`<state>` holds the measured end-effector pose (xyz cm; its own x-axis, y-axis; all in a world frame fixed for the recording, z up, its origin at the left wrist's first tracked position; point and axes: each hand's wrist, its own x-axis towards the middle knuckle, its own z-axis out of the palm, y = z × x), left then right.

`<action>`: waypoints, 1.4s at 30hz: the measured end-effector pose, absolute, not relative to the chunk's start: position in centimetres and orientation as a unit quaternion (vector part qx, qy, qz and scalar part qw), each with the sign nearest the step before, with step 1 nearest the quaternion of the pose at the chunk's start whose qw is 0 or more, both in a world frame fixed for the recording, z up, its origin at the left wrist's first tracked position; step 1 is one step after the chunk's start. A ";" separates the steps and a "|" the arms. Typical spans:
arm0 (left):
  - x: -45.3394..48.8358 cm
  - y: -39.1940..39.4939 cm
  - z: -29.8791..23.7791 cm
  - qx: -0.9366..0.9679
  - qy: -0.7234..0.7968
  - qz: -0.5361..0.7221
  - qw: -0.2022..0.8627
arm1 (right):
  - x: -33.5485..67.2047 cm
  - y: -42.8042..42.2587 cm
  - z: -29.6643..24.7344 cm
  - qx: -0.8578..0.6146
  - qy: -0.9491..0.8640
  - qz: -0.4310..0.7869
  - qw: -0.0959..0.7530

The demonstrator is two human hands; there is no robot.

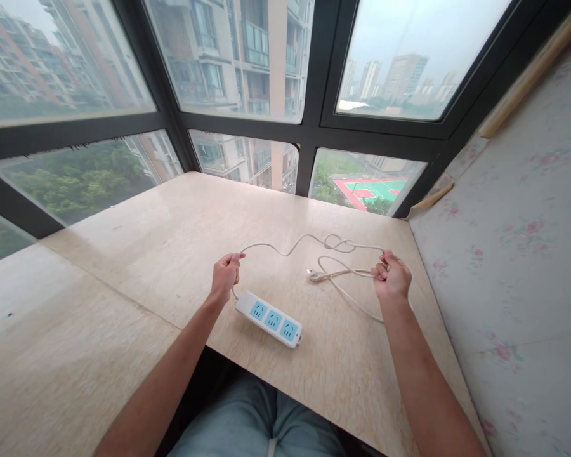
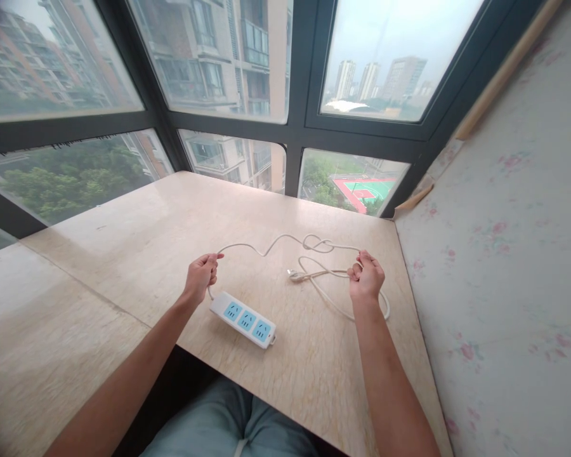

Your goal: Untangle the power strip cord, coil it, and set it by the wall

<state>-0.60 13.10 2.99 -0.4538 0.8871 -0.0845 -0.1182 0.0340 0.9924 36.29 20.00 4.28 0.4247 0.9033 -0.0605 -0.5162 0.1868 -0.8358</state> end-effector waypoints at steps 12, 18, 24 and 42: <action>-9.1 17.2 3.7 0.549 0.765 0.319 0.104 | 38.9 20.8 3.1 -0.428 -0.209 0.487 0.732; -11.7 19.6 3.2 0.612 0.749 0.248 0.050 | 38.9 20.1 4.3 -0.415 -0.324 0.479 0.703; -13.3 21.7 3.1 0.693 0.702 0.159 0.039 | 39.8 19.3 5.4 -0.415 -0.410 0.517 0.627; -11.2 25.9 2.1 0.767 0.641 0.001 0.019 | 38.7 17.8 6.1 -0.413 -0.675 0.594 0.145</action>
<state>-11.20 25.90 2.10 0.1787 0.9836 -0.0233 0.9836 -0.1779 0.0307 38.74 17.82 6.11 -0.6163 0.7305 -0.2943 0.3851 -0.0465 -0.9217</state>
